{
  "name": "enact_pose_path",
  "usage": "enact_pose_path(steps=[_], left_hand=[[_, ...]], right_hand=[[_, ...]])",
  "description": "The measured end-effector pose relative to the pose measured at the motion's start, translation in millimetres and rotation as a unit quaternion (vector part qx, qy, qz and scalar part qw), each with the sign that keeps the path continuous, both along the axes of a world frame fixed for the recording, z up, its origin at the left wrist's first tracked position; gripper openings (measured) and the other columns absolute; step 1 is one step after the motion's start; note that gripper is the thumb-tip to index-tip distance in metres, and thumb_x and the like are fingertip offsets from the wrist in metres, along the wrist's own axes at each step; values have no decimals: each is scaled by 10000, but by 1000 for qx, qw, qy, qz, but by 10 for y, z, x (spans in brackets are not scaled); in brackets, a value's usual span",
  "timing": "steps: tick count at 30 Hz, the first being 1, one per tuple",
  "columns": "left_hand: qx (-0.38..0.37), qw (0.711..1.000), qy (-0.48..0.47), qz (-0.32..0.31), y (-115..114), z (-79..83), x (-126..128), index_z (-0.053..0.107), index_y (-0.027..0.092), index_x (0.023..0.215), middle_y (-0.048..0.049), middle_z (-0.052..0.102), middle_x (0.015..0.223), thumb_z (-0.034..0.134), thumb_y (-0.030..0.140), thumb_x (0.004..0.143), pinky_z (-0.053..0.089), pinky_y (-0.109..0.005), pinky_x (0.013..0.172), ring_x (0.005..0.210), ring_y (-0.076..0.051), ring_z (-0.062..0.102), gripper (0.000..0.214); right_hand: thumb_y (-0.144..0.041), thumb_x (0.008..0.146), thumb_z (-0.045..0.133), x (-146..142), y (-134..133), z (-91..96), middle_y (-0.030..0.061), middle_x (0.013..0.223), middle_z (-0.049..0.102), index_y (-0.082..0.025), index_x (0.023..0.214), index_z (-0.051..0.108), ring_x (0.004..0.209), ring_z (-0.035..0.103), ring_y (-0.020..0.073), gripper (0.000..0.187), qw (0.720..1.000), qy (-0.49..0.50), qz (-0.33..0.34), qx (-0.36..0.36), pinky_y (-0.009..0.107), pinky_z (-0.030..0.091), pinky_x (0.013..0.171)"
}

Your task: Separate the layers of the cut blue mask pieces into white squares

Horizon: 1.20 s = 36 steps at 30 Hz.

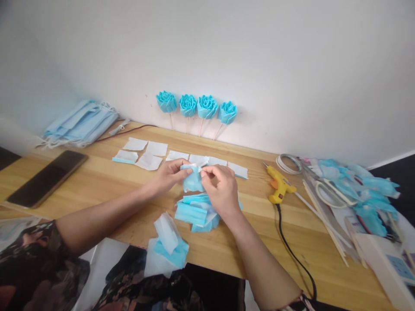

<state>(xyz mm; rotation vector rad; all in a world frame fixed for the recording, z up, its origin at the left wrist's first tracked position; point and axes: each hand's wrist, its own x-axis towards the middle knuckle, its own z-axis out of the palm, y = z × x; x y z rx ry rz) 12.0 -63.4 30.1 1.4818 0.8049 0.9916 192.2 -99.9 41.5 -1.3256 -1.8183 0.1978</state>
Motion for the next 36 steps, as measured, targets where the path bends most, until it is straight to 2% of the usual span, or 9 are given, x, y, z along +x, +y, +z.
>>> enact_pose_path(steps=[2, 5, 9, 14, 21, 28, 30, 32, 36], left_hand=[[18, 1000, 12, -1, -14, 20, -3, 647, 155, 889, 0, 602, 740, 587, 477, 859, 420, -240, 635, 673, -119, 523, 329], [66, 996, 59, 10, -41, 26, 6, 663, 170, 951, -23, 658, 856, 667, 478, 808, 434, -254, 682, 773, -152, 567, 339], [111, 983, 135, 51, -57, -38, 27, 665, 169, 834, -14, 643, 759, 708, 443, 784, 409, -261, 662, 729, -158, 561, 282], [125, 982, 132, 57, -54, -68, 23, 595, 163, 675, 11, 546, 633, 615, 380, 848, 353, -251, 597, 620, -123, 486, 278], [59, 996, 65, -7, -63, 24, -4, 597, 141, 694, 0, 564, 695, 633, 354, 806, 407, -242, 656, 682, -119, 507, 243], [-43, 998, 5, -38, -17, 14, -33, 579, 135, 653, 20, 532, 630, 710, 387, 716, 388, -231, 599, 600, -88, 463, 290], [-65, 997, -5, -39, -16, 17, -32, 590, 134, 664, 21, 541, 633, 723, 379, 696, 397, -231, 598, 597, -88, 475, 281], [-84, 996, -15, -40, -18, 23, -29, 612, 130, 696, 20, 557, 641, 729, 364, 687, 412, -231, 600, 595, -89, 494, 262], [-97, 994, -25, -33, -22, 31, -22, 629, 131, 734, 26, 573, 638, 739, 338, 694, 426, -230, 597, 588, -90, 514, 238]], right_hand=[[-237, 866, 572, -5, -5, 7, -6, 732, 692, -238, 731, 619, 720, 626, 190, 143, 999, 28, 6, -32, 348, 439, 751], [-246, 857, 582, -17, -13, 3, -12, 714, 689, -238, 716, 622, 701, 620, 182, 146, 998, 41, 10, -43, 341, 442, 744], [-236, 849, 587, -40, -23, -8, -11, 716, 690, -239, 706, 619, 724, 628, 185, 147, 999, 36, 11, -33, 343, 441, 765], [-220, 855, 579, -53, -29, -7, -19, 667, 651, -236, 691, 601, 697, 606, 178, 166, 1000, 11, 12, -15, 355, 423, 794], [-160, 852, 579, -40, -11, -3, -32, 662, 626, -226, 704, 576, 681, 573, 162, 161, 997, -48, 32, 57, 358, 395, 813], [-161, 856, 580, -50, 6, 1, -27, 657, 615, -219, 714, 585, 678, 573, 160, 153, 991, -90, 27, 95, 378, 384, 859], [-172, 850, 582, -33, 12, 5, -24, 653, 614, -217, 701, 596, 679, 573, 162, 155, 995, -65, 36, 71, 378, 392, 861], [-209, 862, 577, 3, 17, 9, -14, 685, 645, -218, 720, 630, 705, 593, 170, 152, 998, -6, 67, 1, 358, 421, 832], [-318, 950, 478, 78, 14, 18, 13, 841, 725, -219, 888, 714, 830, 660, 187, 263, 969, 150, 121, -154, 311, 477, 782]])
